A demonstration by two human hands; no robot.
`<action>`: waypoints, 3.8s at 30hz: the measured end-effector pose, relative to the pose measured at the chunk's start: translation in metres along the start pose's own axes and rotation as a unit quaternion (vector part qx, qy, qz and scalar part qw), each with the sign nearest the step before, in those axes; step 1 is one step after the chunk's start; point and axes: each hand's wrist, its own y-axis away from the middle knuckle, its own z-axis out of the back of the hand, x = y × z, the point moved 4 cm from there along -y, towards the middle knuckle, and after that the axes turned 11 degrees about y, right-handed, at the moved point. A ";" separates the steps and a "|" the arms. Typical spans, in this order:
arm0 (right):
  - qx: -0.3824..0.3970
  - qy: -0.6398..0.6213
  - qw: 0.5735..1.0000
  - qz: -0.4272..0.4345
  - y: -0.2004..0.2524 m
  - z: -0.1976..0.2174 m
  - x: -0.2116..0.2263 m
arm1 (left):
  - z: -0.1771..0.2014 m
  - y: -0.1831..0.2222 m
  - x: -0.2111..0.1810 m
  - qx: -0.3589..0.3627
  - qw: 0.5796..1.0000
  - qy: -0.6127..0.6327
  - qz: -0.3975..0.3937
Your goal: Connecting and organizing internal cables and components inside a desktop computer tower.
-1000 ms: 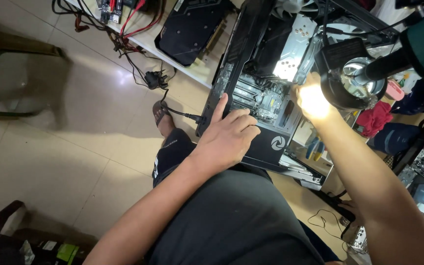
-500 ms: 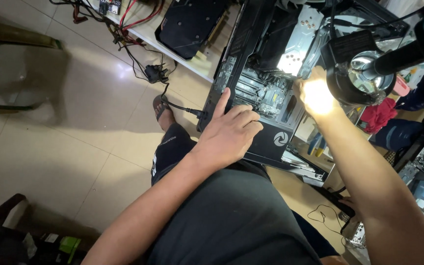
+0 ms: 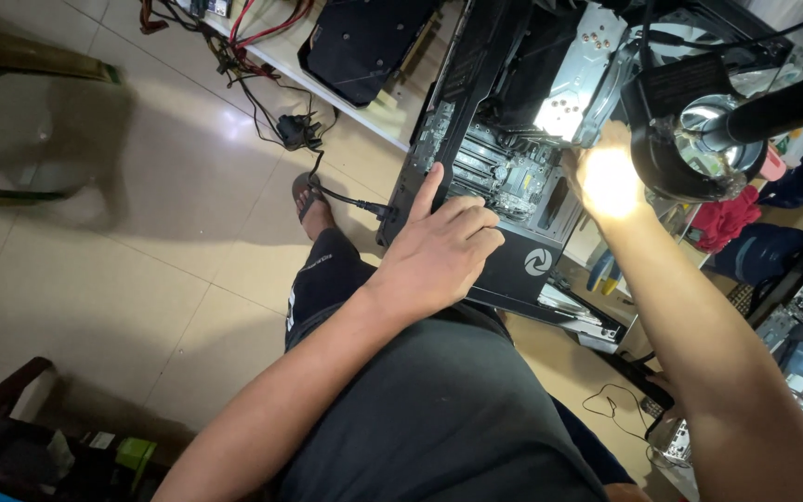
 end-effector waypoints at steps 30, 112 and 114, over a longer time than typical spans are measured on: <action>-0.143 0.076 0.986 -0.044 -0.026 0.042 -0.005 | -0.003 -0.003 0.004 -0.011 1.000 0.013 0.001; -0.018 -0.181 0.981 -0.069 -0.002 0.074 0.051 | -0.006 -0.003 0.008 -0.029 0.999 0.019 -0.023; -0.019 -0.184 0.980 -0.078 -0.011 0.070 0.048 | -0.012 -0.006 0.012 -0.033 0.999 0.031 -0.015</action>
